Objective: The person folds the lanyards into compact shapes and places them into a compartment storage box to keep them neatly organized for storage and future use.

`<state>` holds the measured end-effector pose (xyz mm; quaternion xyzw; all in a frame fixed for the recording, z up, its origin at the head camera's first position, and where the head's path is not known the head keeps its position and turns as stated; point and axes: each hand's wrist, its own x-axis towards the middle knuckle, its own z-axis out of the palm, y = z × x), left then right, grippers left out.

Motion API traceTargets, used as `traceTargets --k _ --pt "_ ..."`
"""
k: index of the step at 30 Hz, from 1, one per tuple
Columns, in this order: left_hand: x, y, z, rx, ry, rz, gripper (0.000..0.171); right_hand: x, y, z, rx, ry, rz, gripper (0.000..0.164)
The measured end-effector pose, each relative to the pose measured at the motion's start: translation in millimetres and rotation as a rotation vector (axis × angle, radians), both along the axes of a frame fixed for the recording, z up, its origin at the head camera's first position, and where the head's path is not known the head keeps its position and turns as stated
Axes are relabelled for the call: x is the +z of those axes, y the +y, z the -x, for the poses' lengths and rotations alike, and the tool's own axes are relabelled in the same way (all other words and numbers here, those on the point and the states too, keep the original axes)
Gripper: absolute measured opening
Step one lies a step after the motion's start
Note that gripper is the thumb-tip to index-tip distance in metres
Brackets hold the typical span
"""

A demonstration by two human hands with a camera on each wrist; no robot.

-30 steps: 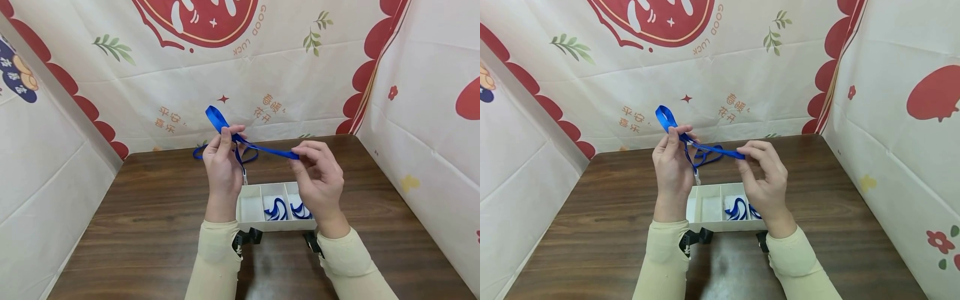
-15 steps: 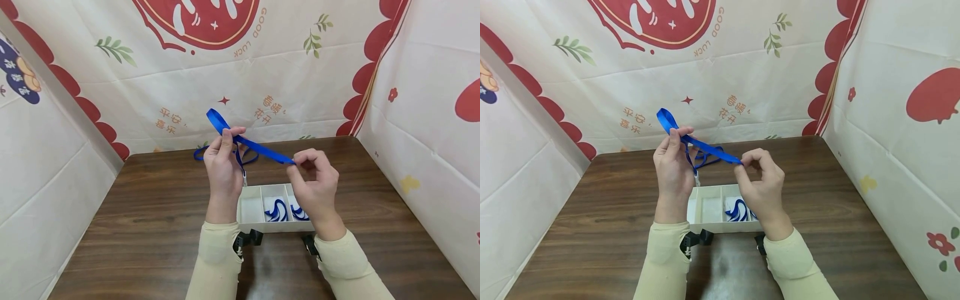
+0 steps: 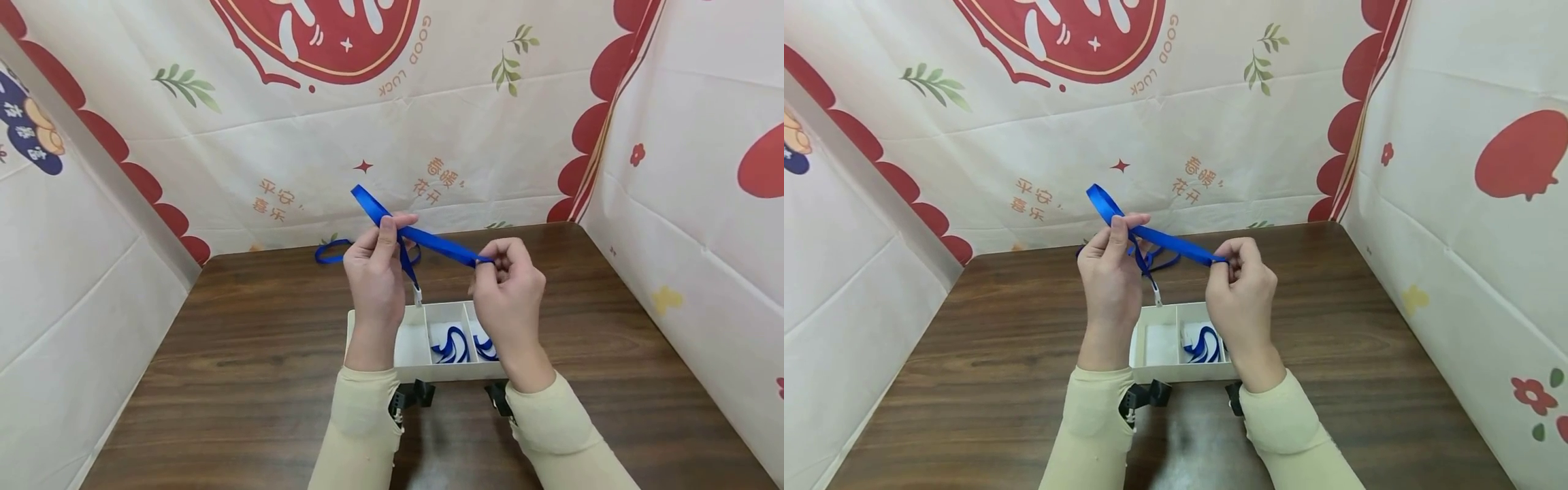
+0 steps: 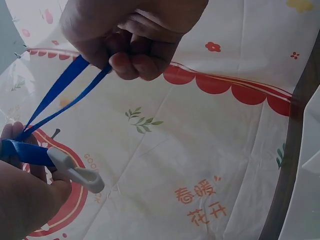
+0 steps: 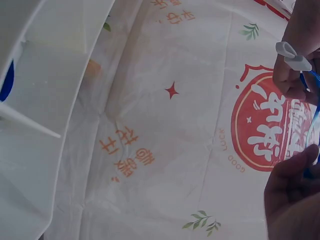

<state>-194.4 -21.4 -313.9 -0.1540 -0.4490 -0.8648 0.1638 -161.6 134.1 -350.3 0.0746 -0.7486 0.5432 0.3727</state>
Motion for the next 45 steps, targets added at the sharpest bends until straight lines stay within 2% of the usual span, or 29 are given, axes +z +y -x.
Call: traceTargets --k 6,11,16,18,23,28,31,34,37,42,45 --pt "4.4 -8.0 3.1 0.059 -0.004 -0.022 0.036 -5.4 12.9 1.1 0.375 0.052 -0.099 0.017" --pt "6.6 -9.8 3.9 0.061 -0.016 -0.001 0.038 -4.6 20.9 3.1 0.581 0.085 -0.155 0.021" --pt "7.1 -7.9 2.8 0.04 0.0 0.021 0.037 -2.8 25.3 2.9 0.815 0.108 -0.099 0.017" --pt "7.7 -7.0 2.6 0.03 0.01 0.015 0.036 -2.2 25.9 3.6 0.892 0.122 -0.075 0.017" --pt "7.4 -5.9 3.2 0.005 0.022 0.008 0.035 -2.6 26.6 6.3 0.983 0.17 -0.053 0.024" --pt "7.6 -5.5 3.4 0.012 0.026 0.018 0.037 -3.4 26.9 6.9 1.05 0.206 -0.038 0.031" --pt "9.3 -6.5 3.4 0.022 0.035 0.016 0.038 -1.9 26.7 6.2 1.048 0.204 -0.038 0.028" --pt "11.1 -7.6 3.3 0.018 0.047 0.017 0.04 -1.5 27.3 5.4 0.989 0.185 -0.035 0.019" --pt "12.3 -9.3 3.4 0.012 0.052 0.016 0.041 -2.1 28.6 3.9 0.895 0.123 -0.043 0.014" --pt "14.6 -13.7 4.4 0.03 0.05 0.0 0.041 -2.7 30.2 2.9 0.728 -0.004 -0.124 0.016" --pt "15.4 -15.6 4.9 0.049 0.042 -0.001 0.041 -2.5 30.1 3.7 0.675 -0.015 -0.159 0.016"
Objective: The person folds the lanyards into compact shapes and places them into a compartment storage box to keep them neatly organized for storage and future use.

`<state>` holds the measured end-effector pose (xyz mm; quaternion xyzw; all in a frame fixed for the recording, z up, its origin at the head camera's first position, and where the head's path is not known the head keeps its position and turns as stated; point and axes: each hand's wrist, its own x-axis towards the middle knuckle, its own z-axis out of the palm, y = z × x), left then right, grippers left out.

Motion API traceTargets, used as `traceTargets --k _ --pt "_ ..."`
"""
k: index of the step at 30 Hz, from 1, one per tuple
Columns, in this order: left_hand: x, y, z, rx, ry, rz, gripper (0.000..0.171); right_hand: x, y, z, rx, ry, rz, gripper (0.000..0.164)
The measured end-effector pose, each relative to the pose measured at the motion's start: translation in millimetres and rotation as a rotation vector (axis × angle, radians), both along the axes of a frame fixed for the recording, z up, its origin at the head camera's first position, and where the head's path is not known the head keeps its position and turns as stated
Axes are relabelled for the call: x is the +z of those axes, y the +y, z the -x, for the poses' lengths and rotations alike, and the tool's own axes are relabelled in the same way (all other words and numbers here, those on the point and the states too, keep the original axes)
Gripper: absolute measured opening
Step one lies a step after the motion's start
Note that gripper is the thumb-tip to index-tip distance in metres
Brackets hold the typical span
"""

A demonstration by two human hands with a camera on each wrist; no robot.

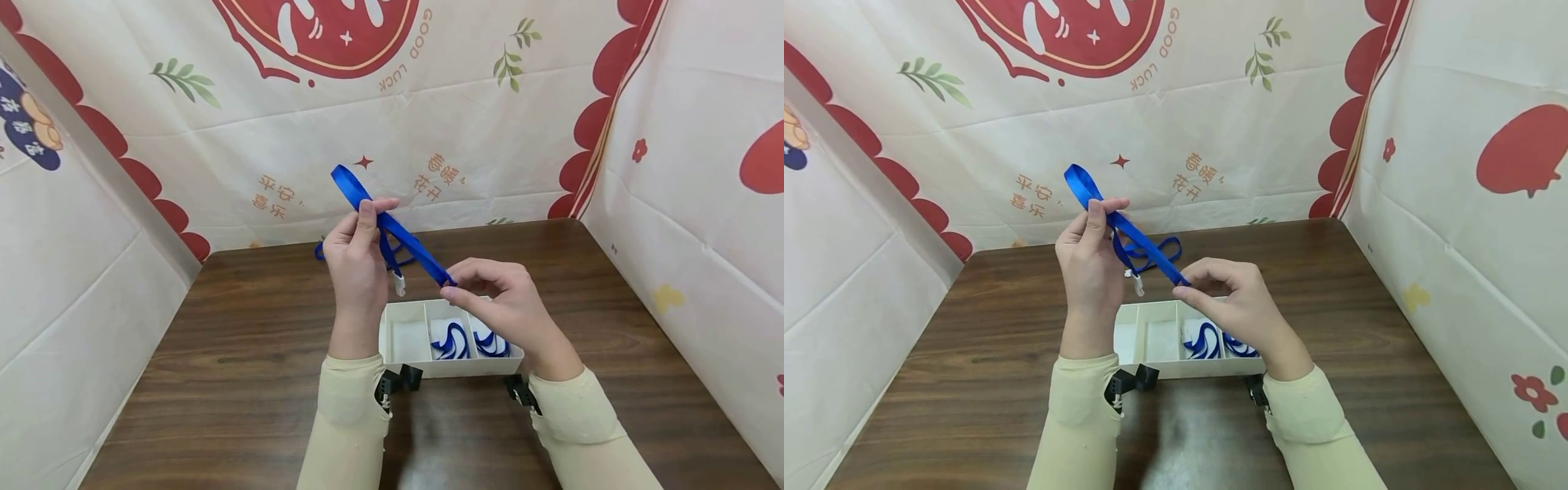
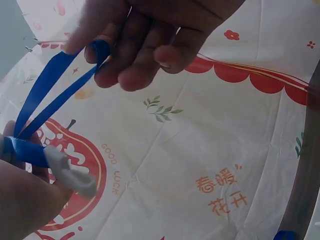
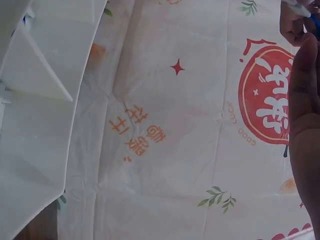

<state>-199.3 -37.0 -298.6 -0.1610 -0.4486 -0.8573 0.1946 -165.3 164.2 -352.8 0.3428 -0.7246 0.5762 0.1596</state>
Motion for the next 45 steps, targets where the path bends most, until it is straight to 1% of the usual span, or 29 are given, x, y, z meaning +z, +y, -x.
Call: traceTargets --k 5,8,10,16,21,23,25,27,30,32,35,38,43,45 --pt "-0.3 -0.6 -0.8 0.002 -0.025 0.001 0.041 -0.5 -2.6 0.6 -0.047 0.037 0.024 0.015" --pt "-0.6 -0.1 -1.4 -0.013 -0.029 -0.011 0.041 -1.9 -4.3 -0.3 -0.105 0.029 0.024 0.018" --pt "-0.8 0.1 -1.7 -0.02 -0.028 -0.024 0.041 -3.0 -5.0 -1.1 -0.117 0.018 0.017 0.019" --pt "-1.4 -1.7 -1.4 -0.016 -0.03 -0.045 0.042 -5.2 -5.6 -1.9 -0.054 0.023 0.035 0.013" --pt "0.6 -3.5 0.4 -0.013 -0.061 0.008 0.04 -6.4 -6.8 -1.8 -0.118 0.066 0.056 0.018" --pt "2.6 -3.8 1.6 -0.022 -0.069 0.023 0.039 -6.6 -7.4 -1.4 -0.119 0.092 0.06 0.022" --pt "5.2 -3.5 2.6 -0.039 -0.069 0.033 0.038 -5.9 -8.7 -0.6 -0.095 0.129 0.049 0.026" --pt "7.7 -2.9 3.0 -0.054 -0.061 0.039 0.037 -5.1 -10.1 0.5 -0.07 0.176 0.012 0.03" --pt "9.7 -1.6 2.9 -0.063 -0.049 0.049 0.038 -4.1 -12.3 0.3 -0.057 0.234 -0.045 0.03" --pt "9.7 -1.2 3.1 -0.063 -0.047 0.053 0.038 -4.2 -13.3 -0.3 -0.057 0.254 -0.06 0.03" --pt "9.6 -1.2 3.1 -0.063 -0.041 0.062 0.038 -4.5 -14.1 -1.4 -0.064 0.258 -0.046 0.031" --pt "11.4 -2.4 2.5 -0.058 -0.024 0.075 0.039 -4.1 -14.9 -1.6 -0.099 0.244 -0.019 0.032" --pt "13.4 -6.2 4.2 -0.053 -0.009 0.086 0.039 -5.1 -13.4 -2.4 -0.222 0.19 0.027 0.034" --pt "12.4 -7.9 5.0 -0.052 -0.01 0.092 0.038 -5.6 -12.5 -2.6 -0.26 0.166 0.023 0.037"
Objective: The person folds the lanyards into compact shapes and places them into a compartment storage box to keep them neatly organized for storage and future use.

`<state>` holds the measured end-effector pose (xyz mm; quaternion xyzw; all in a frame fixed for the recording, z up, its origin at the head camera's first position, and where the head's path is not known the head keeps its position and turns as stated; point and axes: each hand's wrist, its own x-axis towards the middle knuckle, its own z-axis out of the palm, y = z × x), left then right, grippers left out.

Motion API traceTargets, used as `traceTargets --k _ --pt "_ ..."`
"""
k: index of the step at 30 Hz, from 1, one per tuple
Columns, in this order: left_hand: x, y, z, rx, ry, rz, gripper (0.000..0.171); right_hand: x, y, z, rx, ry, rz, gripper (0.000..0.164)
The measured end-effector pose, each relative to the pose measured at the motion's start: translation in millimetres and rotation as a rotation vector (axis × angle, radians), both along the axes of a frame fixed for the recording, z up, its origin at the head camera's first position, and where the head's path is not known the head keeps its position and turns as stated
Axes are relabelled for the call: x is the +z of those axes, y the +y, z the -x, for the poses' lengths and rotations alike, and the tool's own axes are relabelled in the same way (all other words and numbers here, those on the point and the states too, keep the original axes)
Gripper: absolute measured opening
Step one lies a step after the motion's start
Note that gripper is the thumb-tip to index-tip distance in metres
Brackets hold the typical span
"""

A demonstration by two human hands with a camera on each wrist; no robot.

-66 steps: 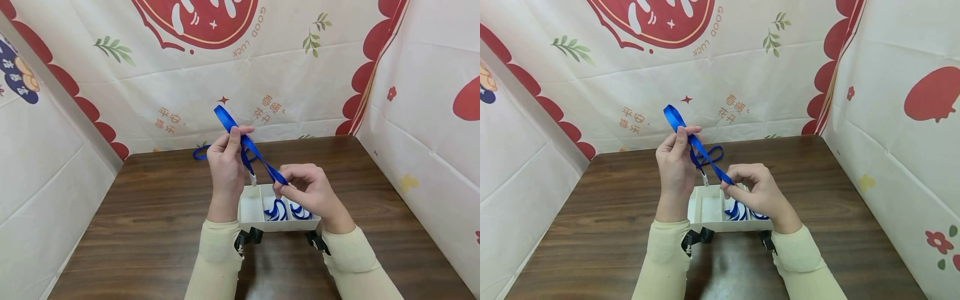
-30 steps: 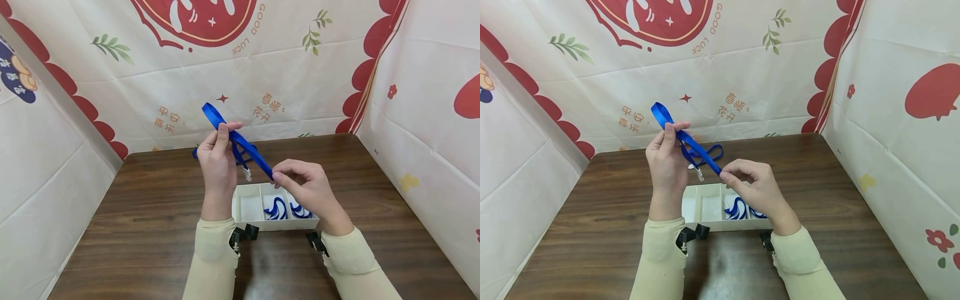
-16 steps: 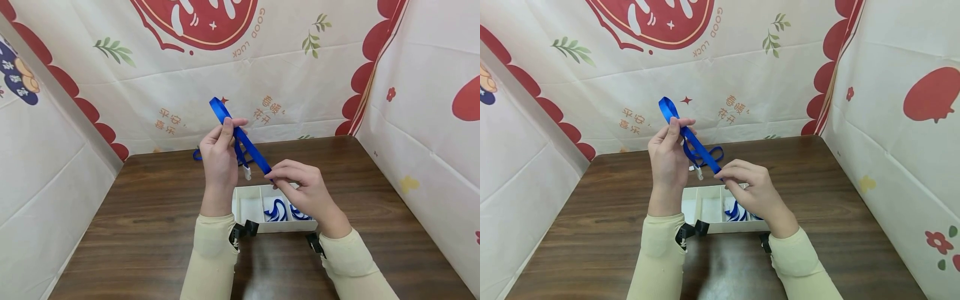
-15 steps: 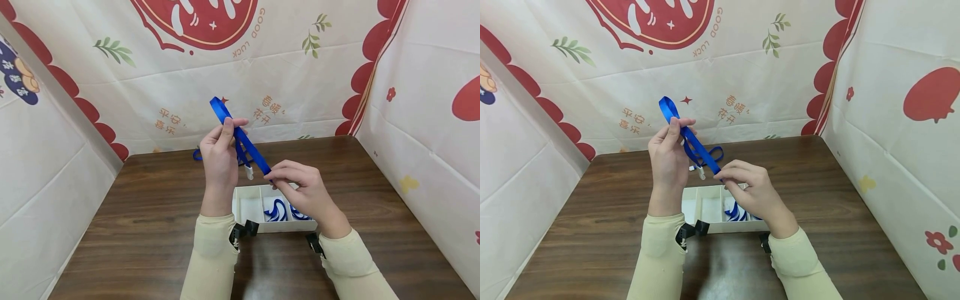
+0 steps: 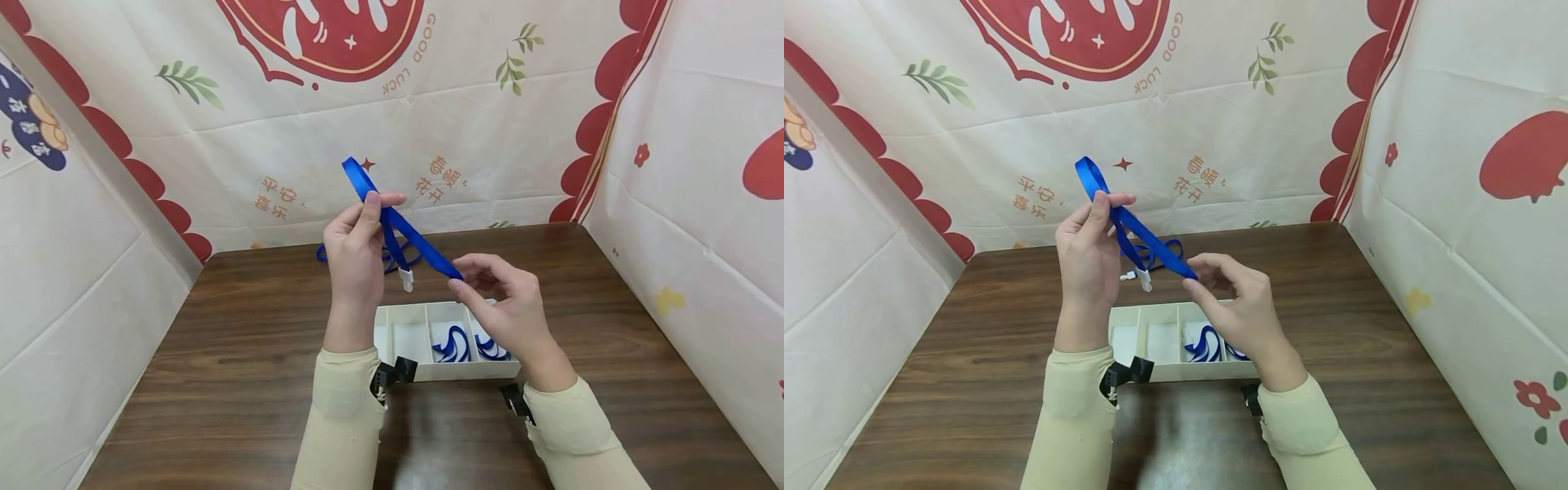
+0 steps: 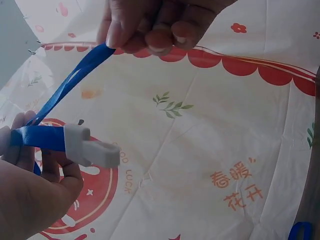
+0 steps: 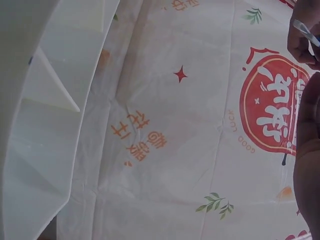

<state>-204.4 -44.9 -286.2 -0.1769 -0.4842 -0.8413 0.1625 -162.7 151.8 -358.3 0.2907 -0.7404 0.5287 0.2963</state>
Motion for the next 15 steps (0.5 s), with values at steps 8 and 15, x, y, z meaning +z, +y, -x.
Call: traceTargets --k 8,15 --pt "-3.7 -1.8 0.2 -0.075 0.027 0.029 0.043 -0.6 -0.4 0.1 0.041 -0.056 -0.055 0.037" --pt "-10.2 -3.9 3.1 -0.247 0.082 -0.09 0.033 1.4 -3.0 -1.1 0.13 0.078 -0.159 0.03"
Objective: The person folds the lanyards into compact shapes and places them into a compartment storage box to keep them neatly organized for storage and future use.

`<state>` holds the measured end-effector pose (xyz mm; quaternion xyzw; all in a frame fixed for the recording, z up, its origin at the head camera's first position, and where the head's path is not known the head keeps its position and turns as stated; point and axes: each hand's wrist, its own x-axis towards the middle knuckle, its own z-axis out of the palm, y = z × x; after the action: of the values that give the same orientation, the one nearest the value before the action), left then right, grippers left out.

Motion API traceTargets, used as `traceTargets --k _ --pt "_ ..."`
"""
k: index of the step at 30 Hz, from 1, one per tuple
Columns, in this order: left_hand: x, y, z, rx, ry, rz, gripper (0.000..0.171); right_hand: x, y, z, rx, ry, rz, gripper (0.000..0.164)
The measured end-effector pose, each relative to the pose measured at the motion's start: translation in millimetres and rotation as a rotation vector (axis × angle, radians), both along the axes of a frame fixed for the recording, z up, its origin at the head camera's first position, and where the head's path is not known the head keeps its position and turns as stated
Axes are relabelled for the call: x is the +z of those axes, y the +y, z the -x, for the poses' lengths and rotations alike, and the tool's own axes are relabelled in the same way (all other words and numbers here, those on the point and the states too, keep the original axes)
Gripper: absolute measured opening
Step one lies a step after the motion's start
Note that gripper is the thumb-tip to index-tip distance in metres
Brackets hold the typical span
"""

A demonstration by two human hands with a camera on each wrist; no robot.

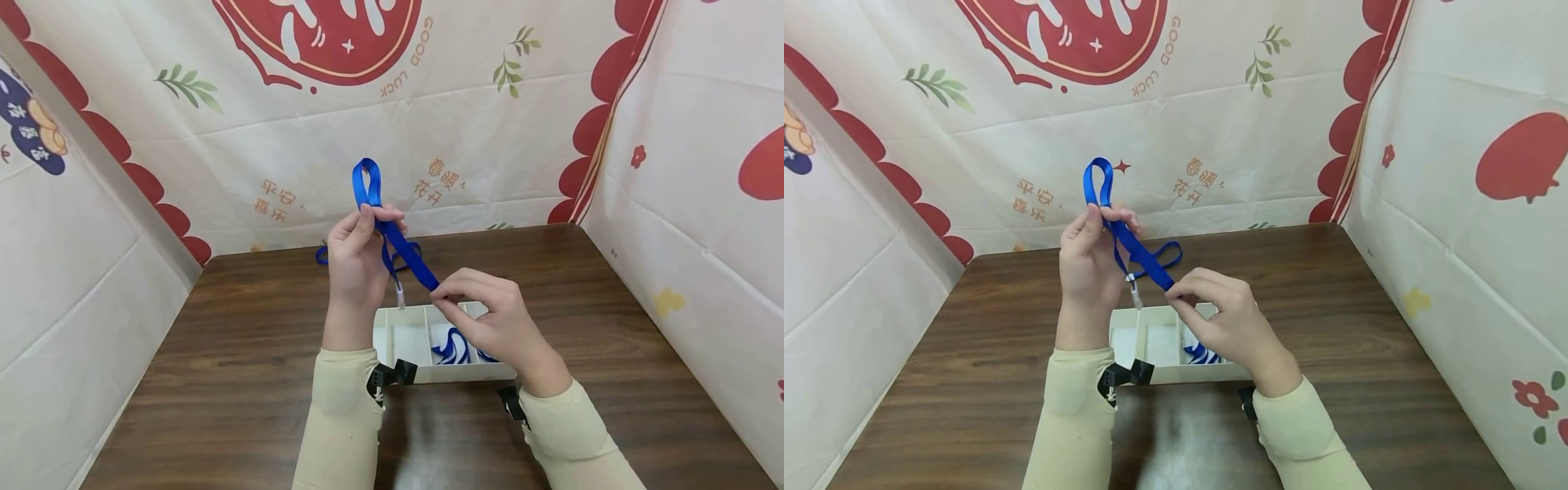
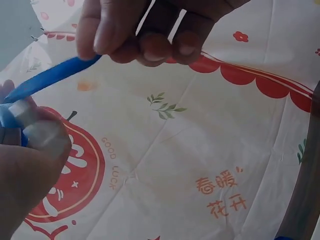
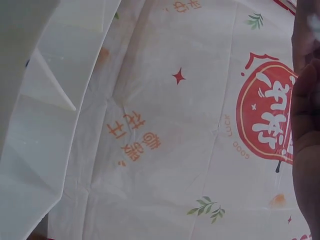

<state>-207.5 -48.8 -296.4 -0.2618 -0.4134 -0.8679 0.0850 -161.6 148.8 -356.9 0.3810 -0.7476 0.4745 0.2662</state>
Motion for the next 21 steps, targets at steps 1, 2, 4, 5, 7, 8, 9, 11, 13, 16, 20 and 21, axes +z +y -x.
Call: traceTargets --k 1,2,4,5,7,8,9,11,13,16,20,21 --pt "-0.8 0.1 -0.3 -0.012 0.003 -0.001 0.033 0.1 -0.9 -0.5 -0.006 0.018 -0.009 0.03" --pt "-1.1 0.5 -0.7 -0.019 0.007 0.003 0.033 0.6 -2.1 -0.8 -0.016 0.033 -0.013 0.03" --pt "-0.7 2.2 -1.4 -0.023 0.016 0.022 0.033 0.9 -4.5 -0.9 -0.053 0.06 -0.017 0.03" --pt "-0.2 3.5 -1.5 -0.023 0.023 0.032 0.033 1.1 -6.0 -0.8 -0.072 0.071 -0.016 0.03" --pt "0.6 6.9 -1.6 -0.017 0.04 0.05 0.032 1.4 -9.3 -0.2 -0.115 0.088 -0.018 0.03" --pt "0.8 8.8 -1.6 -0.012 0.049 0.057 0.031 1.5 -11.4 0.3 -0.136 0.097 -0.021 0.029" --pt "0.8 10.8 -1.8 -0.008 0.06 0.061 0.031 1.3 -13.3 0.8 -0.153 0.102 -0.025 0.029" --pt "0.0 14.7 -2.6 0.0 0.081 0.066 0.03 1.3 -17.6 1.5 -0.177 0.117 -0.037 0.028" --pt "-0.7 18.3 -3.7 0.015 0.092 0.074 0.029 0.9 -21.5 2.4 -0.196 0.137 -0.046 0.031" --pt "-0.4 22.1 -6.1 0.053 0.092 0.091 0.027 0.7 -26.6 3.9 -0.221 0.165 -0.043 0.033" --pt "4.1 23.7 -8.4 0.114 0.081 0.121 0.031 0.8 -30.7 5.4 -0.24 0.146 0.025 0.028" --pt "5.5 23.5 -8.5 0.126 0.078 0.131 0.034 0.4 -31.0 5.6 -0.236 0.121 0.056 0.027"
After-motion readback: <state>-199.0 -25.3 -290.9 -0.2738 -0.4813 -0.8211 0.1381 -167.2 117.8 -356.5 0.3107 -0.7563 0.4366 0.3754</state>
